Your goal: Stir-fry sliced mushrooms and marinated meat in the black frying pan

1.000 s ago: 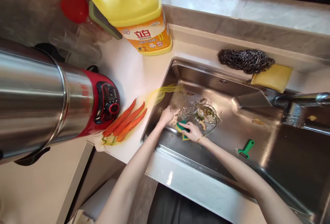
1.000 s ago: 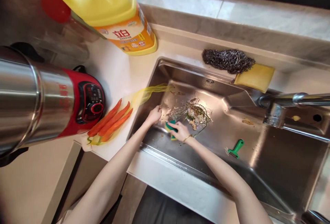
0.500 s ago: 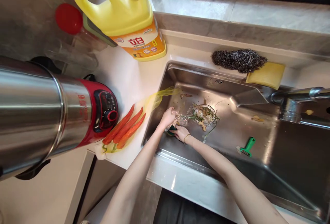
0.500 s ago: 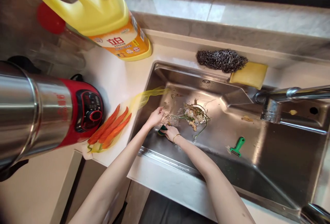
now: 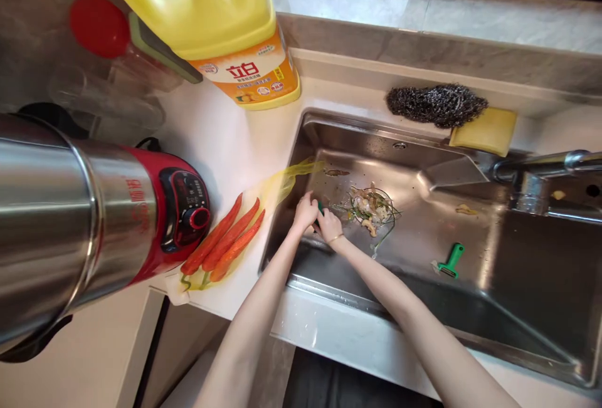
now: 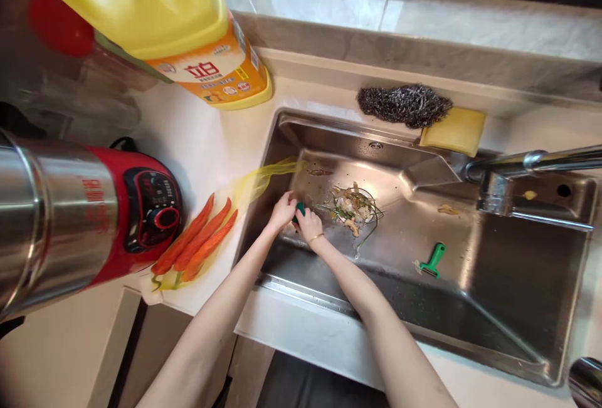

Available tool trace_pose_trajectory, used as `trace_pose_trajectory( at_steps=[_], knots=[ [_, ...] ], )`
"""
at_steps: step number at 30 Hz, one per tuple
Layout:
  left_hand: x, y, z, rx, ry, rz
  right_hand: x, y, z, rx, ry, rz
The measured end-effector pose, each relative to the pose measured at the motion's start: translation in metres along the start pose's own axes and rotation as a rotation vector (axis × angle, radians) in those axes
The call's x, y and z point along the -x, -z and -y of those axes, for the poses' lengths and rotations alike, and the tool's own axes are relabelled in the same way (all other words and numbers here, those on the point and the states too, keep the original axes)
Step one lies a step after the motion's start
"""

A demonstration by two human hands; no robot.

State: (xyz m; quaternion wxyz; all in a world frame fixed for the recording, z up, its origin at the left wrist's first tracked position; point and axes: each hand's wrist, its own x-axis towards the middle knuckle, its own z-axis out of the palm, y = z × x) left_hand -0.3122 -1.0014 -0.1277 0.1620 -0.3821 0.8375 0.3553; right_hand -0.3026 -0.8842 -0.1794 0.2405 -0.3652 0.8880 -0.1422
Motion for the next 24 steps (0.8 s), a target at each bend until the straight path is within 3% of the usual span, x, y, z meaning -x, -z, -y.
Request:
trace_pose_trajectory(
  at_steps=[3,7,9,13,15,17,20,24],
  knots=[
    [-0.002,-0.002,0.004,-0.004,0.017,0.010,-0.019,-0.002,-0.004,0.023,-0.216,-0.006],
    [-0.005,-0.005,0.005,0.012,0.009,0.033,-0.001,0.008,-0.033,-0.013,-0.558,-0.114],
    [-0.006,-0.006,0.002,0.023,0.000,0.034,-0.001,0.021,-0.038,-0.081,-0.614,-0.190],
    [-0.009,-0.006,0.002,0.020,-0.053,0.036,-0.059,0.049,-0.022,-0.251,-0.536,-0.343],
    [-0.013,-0.008,0.005,0.004,-0.082,0.015,-0.097,0.056,-0.016,-0.302,-0.566,-0.305],
    [-0.017,-0.011,0.009,-0.020,-0.099,-0.010,-0.117,0.056,-0.017,-0.294,-0.627,-0.230],
    [-0.021,-0.018,0.009,-0.104,-0.163,-0.004,-0.098,0.048,-0.030,-0.214,-0.683,-0.162],
    [-0.023,-0.033,0.002,-0.367,-0.387,0.073,-0.021,0.053,-0.075,-0.157,-0.555,-0.193]
  ],
)
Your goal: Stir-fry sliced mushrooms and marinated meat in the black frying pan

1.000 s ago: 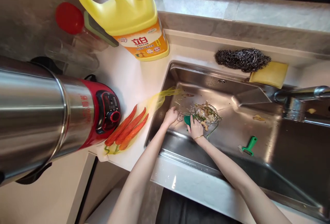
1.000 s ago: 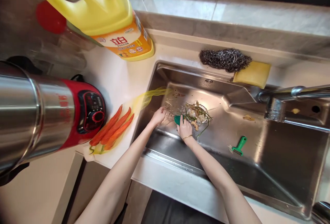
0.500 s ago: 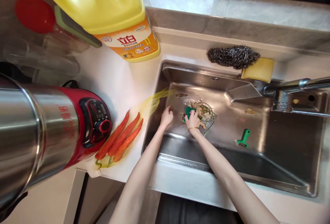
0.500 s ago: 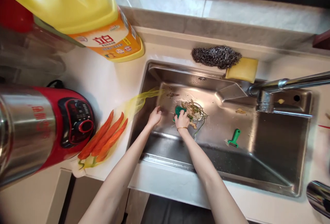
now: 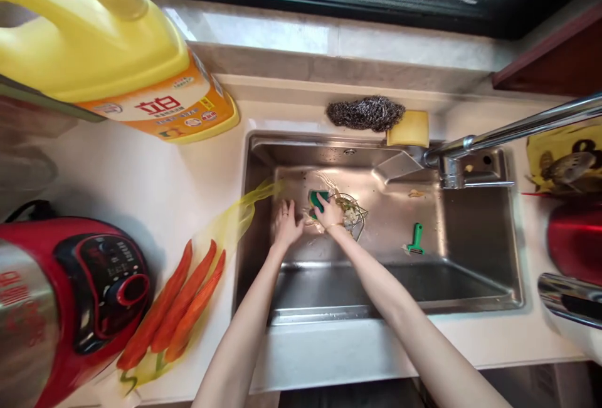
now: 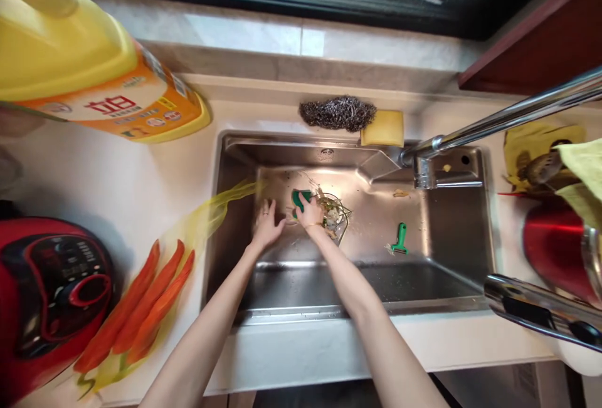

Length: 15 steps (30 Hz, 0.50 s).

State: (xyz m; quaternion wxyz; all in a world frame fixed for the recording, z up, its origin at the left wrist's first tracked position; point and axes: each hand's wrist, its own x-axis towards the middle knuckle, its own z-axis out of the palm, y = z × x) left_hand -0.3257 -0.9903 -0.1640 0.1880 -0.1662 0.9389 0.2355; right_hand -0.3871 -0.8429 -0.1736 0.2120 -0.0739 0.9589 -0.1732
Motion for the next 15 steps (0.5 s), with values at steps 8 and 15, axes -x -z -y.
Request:
trace_pose_trajectory(
  at_steps=[8,15],
  knots=[
    [-0.010,-0.055,-0.027,-0.242,-0.325,0.076,0.006,0.040,-0.152,0.195,-0.333,-0.224],
    [-0.022,-0.075,-0.052,-0.200,-0.500,0.142,0.031,-0.002,-0.143,0.046,0.011,-0.162]
  ],
)
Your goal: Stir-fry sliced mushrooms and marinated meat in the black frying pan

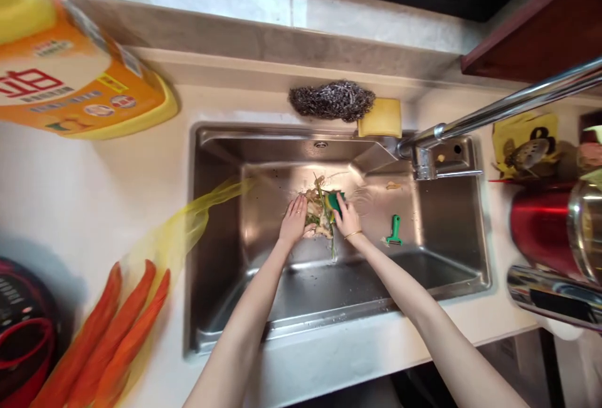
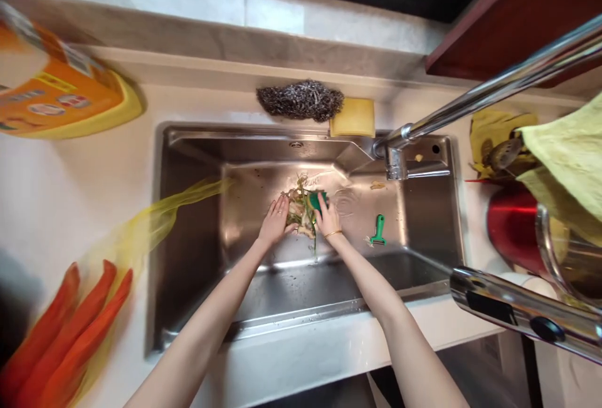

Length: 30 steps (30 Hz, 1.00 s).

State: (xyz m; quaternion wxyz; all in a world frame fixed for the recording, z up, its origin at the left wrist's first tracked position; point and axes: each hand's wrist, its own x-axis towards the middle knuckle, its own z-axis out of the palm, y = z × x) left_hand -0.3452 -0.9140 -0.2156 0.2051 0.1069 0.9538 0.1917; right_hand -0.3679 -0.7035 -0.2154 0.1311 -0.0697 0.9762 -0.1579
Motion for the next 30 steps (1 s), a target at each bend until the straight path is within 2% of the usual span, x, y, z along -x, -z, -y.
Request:
trace_pose_trajectory(
  at_steps=[2,4,5,7,9,11,12,14,15,17,19,21,23,25,28,30],
  knots=[
    [-0.001,0.005,0.000,-0.020,0.007,-0.047,-0.006,0.017,-0.032,-0.013,-0.218,-0.155],
    [0.005,0.011,0.000,-0.050,-0.007,-0.125,-0.019,0.042,-0.080,0.012,-0.499,-0.300],
    [0.009,0.013,0.000,-0.063,-0.042,-0.159,-0.027,0.053,-0.104,0.024,-0.627,-0.331],
    [0.017,0.014,-0.003,-0.089,-0.209,-0.168,-0.044,0.068,-0.140,0.029,-0.769,-0.297],
    [0.022,0.008,-0.013,-0.112,-0.465,-0.099,-0.057,0.067,-0.153,0.026,-0.777,-0.251],
    [0.019,-0.004,-0.029,-0.135,-0.670,-0.024,-0.062,0.052,-0.142,0.041,-0.661,-0.236],
    [0.016,-0.012,-0.037,-0.148,-0.723,-0.005,-0.060,0.042,-0.131,0.054,-0.579,-0.228],
    [0.005,-0.024,-0.052,-0.172,-0.743,-0.005,-0.051,0.022,-0.101,0.072,-0.383,-0.194],
    [-0.002,-0.028,-0.056,-0.181,-0.717,-0.019,-0.046,0.013,-0.086,0.074,-0.285,-0.167],
    [-0.016,-0.028,-0.056,-0.186,-0.580,-0.080,-0.034,0.000,-0.059,0.050,-0.111,-0.100],
    [-0.027,-0.018,-0.047,-0.171,-0.384,-0.165,-0.025,-0.006,-0.040,-0.014,0.038,-0.026],
    [-0.032,-0.005,-0.035,-0.147,-0.242,-0.227,-0.019,-0.005,-0.031,-0.117,0.126,0.021],
    [-0.031,0.007,-0.027,-0.122,-0.194,-0.251,-0.015,0.001,-0.031,-0.185,0.101,0.000],
    [-0.023,0.012,-0.022,-0.098,-0.140,-0.288,-0.014,0.009,-0.037,-0.142,-0.045,-0.079],
    [-0.009,0.008,-0.019,-0.044,0.038,-0.385,-0.016,0.014,-0.041,0.025,-0.285,-0.139],
    [-0.003,0.000,-0.016,0.029,0.137,-0.403,-0.018,0.008,-0.029,0.070,-0.309,-0.114]
  ],
)
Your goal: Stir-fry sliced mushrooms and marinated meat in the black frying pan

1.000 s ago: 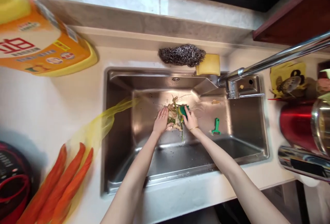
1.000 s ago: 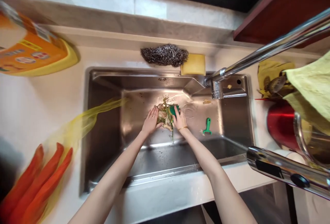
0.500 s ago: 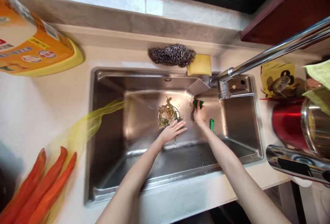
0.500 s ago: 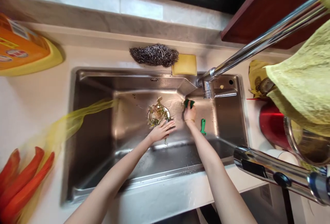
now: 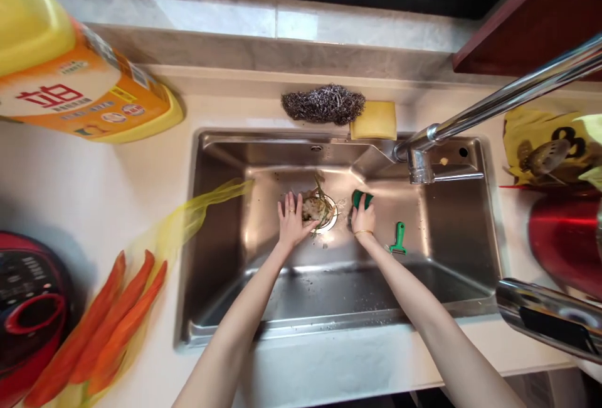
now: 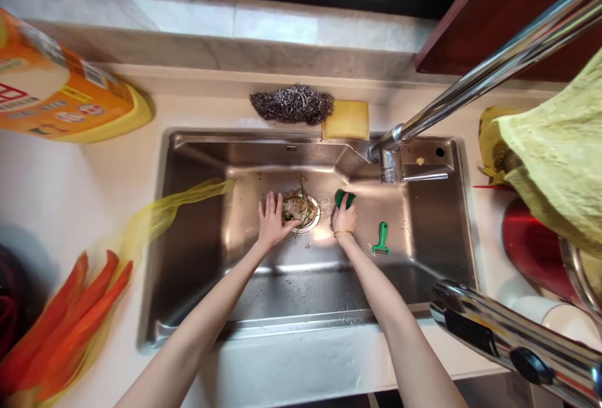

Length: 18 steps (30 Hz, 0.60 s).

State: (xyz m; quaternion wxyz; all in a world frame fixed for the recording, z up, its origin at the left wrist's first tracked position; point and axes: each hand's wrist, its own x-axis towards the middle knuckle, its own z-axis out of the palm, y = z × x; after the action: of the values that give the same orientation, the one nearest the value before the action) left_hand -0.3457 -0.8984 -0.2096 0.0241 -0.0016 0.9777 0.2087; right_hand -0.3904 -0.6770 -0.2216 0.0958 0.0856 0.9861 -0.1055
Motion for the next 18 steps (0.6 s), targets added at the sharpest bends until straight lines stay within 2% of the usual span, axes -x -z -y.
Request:
trace_pose_trajectory(
  at_steps=[3,5,7,9,12,15,18],
  knots=[
    [0.006,-0.009,0.004,0.120,0.060,0.077,0.013,-0.014,0.032,-0.034,0.161,0.062],
    [0.006,-0.012,0.004,0.172,0.013,0.151,0.019,-0.019,0.050,-0.094,0.307,0.093],
    [0.004,-0.011,0.004,0.176,-0.051,0.175,0.016,-0.017,0.056,-0.150,0.384,0.068],
    [0.002,-0.007,0.005,0.144,-0.045,0.124,-0.002,-0.010,0.054,-0.172,0.355,-0.016],
    [0.001,-0.003,0.009,0.092,0.092,0.011,-0.044,0.001,0.053,-0.158,0.309,-0.103],
    [0.004,-0.001,0.008,0.071,0.149,0.001,-0.071,-0.001,0.064,-0.109,0.392,-0.055],
    [0.006,0.001,-0.001,0.027,0.099,0.033,-0.064,-0.007,0.071,-0.038,0.624,0.066]
  ],
)
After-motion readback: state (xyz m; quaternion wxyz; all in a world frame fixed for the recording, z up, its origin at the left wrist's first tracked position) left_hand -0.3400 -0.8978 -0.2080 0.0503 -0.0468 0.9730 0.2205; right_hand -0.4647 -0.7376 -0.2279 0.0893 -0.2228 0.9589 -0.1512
